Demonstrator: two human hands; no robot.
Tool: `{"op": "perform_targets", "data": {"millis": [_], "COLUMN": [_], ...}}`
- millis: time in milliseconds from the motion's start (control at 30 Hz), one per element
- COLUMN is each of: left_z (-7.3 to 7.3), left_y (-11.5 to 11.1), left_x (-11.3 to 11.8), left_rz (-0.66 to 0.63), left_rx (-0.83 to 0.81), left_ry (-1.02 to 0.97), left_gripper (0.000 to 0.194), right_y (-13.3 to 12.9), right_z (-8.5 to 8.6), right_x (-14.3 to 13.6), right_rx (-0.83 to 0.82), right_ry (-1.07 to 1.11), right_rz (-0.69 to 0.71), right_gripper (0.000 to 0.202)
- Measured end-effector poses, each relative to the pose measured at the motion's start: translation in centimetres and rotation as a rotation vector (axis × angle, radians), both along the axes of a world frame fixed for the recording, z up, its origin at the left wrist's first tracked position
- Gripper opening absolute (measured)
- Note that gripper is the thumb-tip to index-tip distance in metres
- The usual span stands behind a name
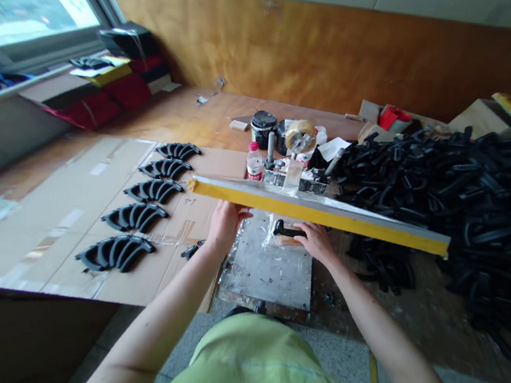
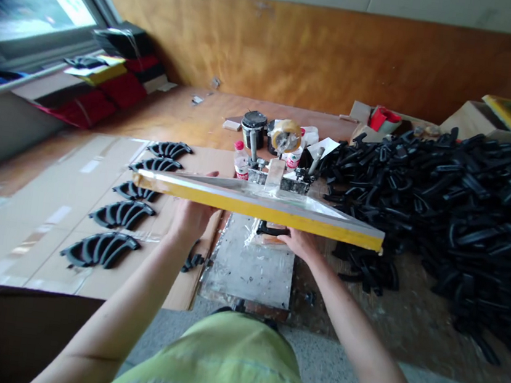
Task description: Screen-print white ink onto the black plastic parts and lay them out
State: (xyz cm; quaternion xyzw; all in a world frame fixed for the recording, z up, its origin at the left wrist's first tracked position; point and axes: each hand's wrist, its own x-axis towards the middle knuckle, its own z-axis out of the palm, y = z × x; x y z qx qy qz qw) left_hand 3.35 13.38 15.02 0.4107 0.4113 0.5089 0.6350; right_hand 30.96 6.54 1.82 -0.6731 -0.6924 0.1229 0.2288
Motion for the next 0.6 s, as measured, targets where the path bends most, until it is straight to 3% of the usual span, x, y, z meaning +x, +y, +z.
{"op": "perform_targets", "data": {"millis": [67, 133, 200, 267, 333, 400, 533, 600], "left_z": [-2.5, -5.4, -7.8, -9.6, -11.1, -12.7, -16.9, -18.9], "left_y": [-2.0, -4.9, -7.6, -9.3, -9.9, -9.7, -9.2, -9.1], "left_x": [0.6, 1.0, 1.1, 0.3, -2.0, -5.7, -14.6, -17.6], "left_rz": [-0.095, -0.312, -0.416, -0.376, -0.272, -0.133, 0.181, 0.179], "left_rx": [-0.163, -0.403, -0.563, -0.615, -0.604, -0.577, -0.647, -0.725], "left_ry": [0.028, 0.088, 0.091, 0.068, 0.089, 0.184, 0.549, 0.709], "left_gripper": [0.050, 0.056, 0.056, 0.047, 0.039, 0.037, 0.046, 0.046], "right_y": [-0.6, -1.5, -2.6, -3.9, -4.9, -5.9, -8.3, -9.6], "right_z": [0.3, 1.4, 2.5, 3.1, 3.1, 2.7, 1.3, 0.6], "right_x": [-2.9, -5.9, -9.0, -11.3, -11.0, -7.3, 6.5, 12.3], "right_rx": [0.007, 0.052, 0.101, 0.119, 0.102, 0.065, -0.089, -0.240], "right_ry": [-0.028, -0.037, -0.042, -0.052, -0.049, -0.073, -0.288, -0.386], "right_rz": [0.051, 0.013, 0.051, 0.257, 0.383, 0.280, -0.344, -0.496], "right_gripper": [0.021, 0.010, 0.011, 0.013, 0.018, 0.027, 0.037, 0.036]}}
